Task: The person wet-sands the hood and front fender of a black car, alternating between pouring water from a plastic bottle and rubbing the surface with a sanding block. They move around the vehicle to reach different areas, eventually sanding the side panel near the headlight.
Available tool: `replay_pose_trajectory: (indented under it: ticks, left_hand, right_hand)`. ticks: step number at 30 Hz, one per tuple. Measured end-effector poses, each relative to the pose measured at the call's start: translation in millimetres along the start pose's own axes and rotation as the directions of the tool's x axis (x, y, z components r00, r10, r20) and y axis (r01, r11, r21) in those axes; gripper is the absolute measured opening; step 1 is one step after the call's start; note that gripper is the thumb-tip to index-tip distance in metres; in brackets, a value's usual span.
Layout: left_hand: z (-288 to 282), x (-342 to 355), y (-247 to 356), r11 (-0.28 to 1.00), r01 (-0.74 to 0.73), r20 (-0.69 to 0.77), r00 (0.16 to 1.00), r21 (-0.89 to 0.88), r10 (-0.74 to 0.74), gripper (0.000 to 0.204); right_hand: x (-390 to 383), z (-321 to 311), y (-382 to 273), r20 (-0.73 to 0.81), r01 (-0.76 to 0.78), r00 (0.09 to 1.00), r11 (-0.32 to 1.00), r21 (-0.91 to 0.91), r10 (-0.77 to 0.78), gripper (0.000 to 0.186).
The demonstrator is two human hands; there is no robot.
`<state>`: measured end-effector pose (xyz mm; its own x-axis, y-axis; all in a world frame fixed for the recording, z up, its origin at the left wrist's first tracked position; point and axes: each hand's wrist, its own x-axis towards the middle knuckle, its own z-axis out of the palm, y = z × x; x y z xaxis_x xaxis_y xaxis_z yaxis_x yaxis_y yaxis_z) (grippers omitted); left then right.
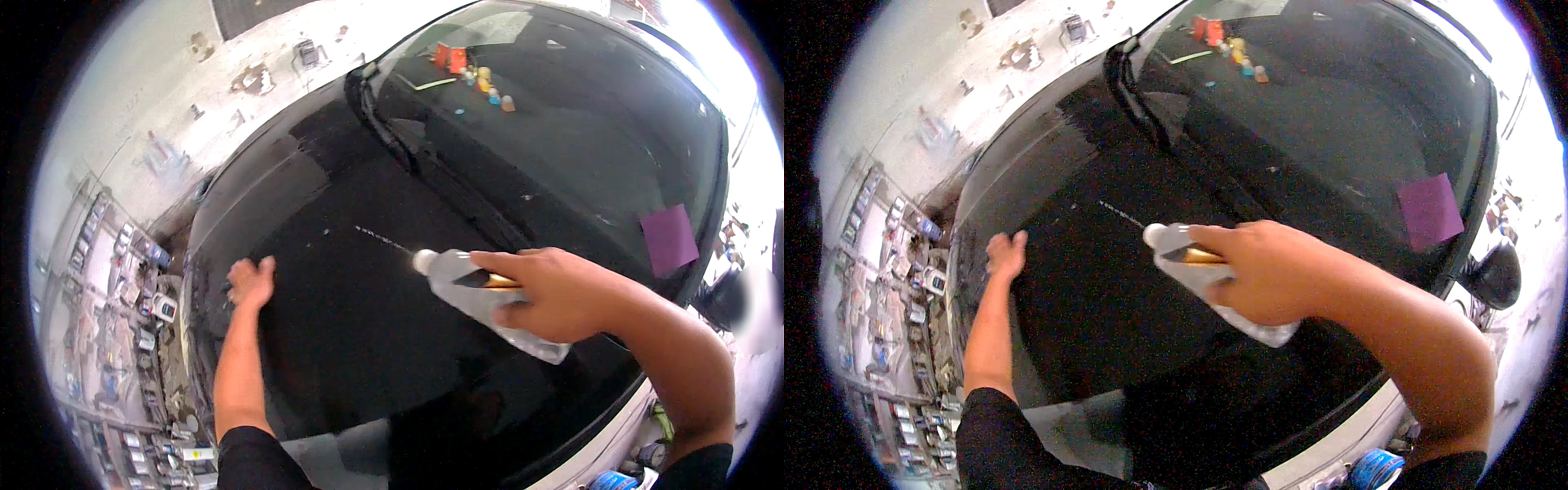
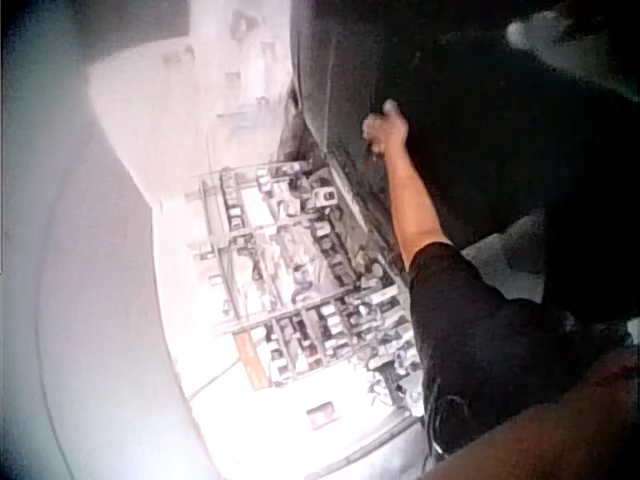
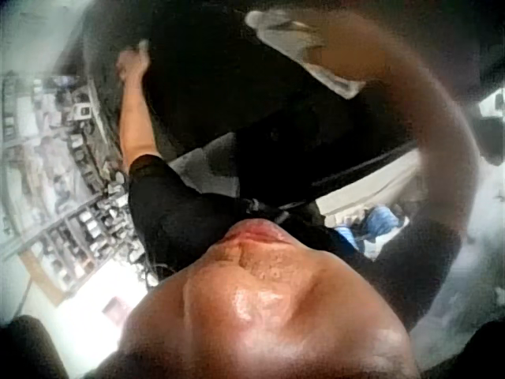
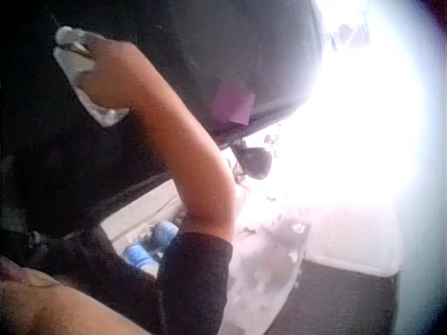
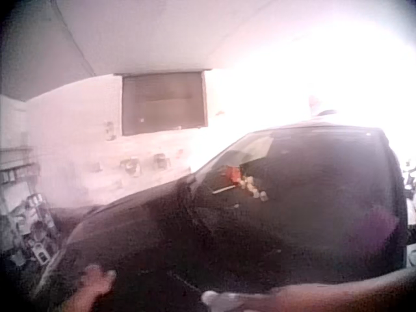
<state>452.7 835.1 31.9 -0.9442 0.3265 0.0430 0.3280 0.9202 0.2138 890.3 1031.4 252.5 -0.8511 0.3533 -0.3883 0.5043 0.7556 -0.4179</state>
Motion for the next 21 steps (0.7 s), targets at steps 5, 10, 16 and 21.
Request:
replay_pose_trajectory:
  ticks: [5, 10, 16, 21]
  left_hand:
    - [-19.0, -95.9, 150.6, 0.668, -0.743, -0.207, 0.649, 0.032, 0.732, 0.062]
    - [3.7, -111.1, 204.2, 0.664, -0.716, -0.019, 0.683, -0.215, 0.73, 0.09]
    - [-25.5, -34.8, 22.5, 0.953, -0.299, -0.089, 0.951, -0.044, 0.295, 0.075]
    - [-17.9, -19.6, -199.8, 0.969, 0.233, -0.034, 0.971, -0.085, -0.237, 0.085]
  right_hand:
    - [-31.3, 12.1, -9.4, -0.105, -0.058, 0.993, 0.998, -0.015, 0.056, 0.071]
    - [-44.6, 29.6, -33.8, -0.125, -0.088, 0.988, 0.996, 0.011, 0.089, 0.07]
    - [-60.6, 46.4, -54.7, -0.096, -0.04, 0.995, 0.999, -0.024, 0.038, 0.072]
    - [-56.1, 65.5, -72.7, -0.077, 0.077, 0.994, 0.997, 0.017, -0.075, 0.073]
